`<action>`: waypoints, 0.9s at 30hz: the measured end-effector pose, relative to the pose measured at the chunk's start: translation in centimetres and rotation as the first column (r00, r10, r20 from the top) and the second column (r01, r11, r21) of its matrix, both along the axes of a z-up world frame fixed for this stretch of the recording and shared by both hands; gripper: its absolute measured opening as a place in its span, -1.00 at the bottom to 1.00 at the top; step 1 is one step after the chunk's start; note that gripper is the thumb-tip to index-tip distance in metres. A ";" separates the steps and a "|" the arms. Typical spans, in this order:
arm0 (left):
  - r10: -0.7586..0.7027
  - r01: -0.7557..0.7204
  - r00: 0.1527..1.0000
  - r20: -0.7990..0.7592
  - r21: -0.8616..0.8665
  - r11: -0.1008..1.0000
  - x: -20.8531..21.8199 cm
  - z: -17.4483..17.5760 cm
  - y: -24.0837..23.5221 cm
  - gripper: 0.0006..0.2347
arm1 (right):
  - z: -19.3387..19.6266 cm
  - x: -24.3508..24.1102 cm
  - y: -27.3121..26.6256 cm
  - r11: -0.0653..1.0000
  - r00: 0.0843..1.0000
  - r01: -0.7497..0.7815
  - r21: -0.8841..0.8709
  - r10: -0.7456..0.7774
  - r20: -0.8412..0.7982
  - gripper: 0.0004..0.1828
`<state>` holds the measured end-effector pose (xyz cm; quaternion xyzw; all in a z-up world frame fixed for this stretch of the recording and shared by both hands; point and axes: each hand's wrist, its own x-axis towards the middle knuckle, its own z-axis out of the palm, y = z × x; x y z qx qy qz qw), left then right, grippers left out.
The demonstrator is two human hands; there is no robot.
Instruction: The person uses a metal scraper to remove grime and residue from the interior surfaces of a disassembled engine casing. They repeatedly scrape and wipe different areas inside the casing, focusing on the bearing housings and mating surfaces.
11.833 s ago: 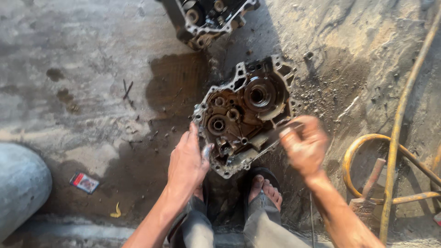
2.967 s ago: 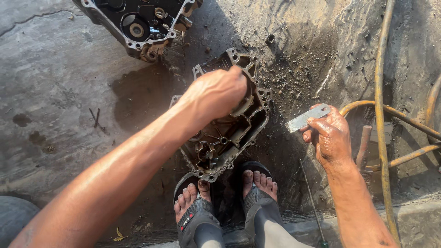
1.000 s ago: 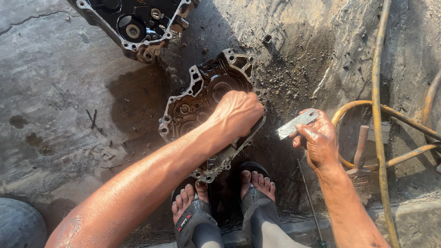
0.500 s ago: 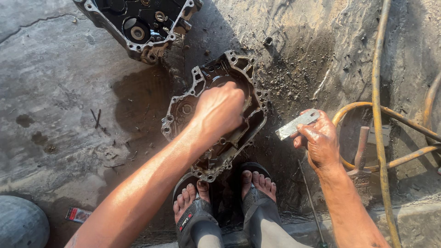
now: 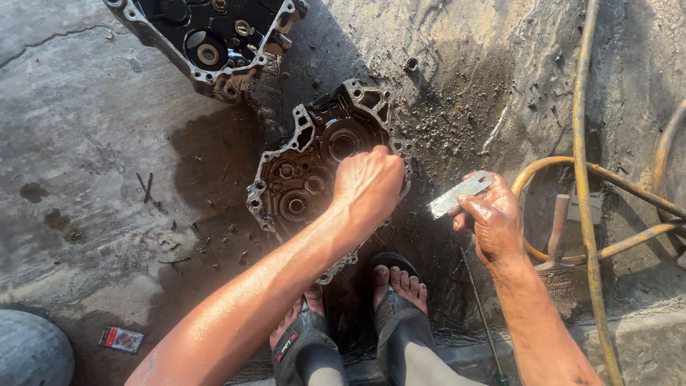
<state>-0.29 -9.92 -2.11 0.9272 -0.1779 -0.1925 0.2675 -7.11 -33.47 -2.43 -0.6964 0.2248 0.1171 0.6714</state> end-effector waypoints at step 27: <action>0.108 -0.107 0.994 0.002 -0.110 0.988 -0.6 0.8 0.8 -0.79 | 0.2 0.6 0.6 1.000 1.000 0.007 -0.012 -0.007 0.021 -0.61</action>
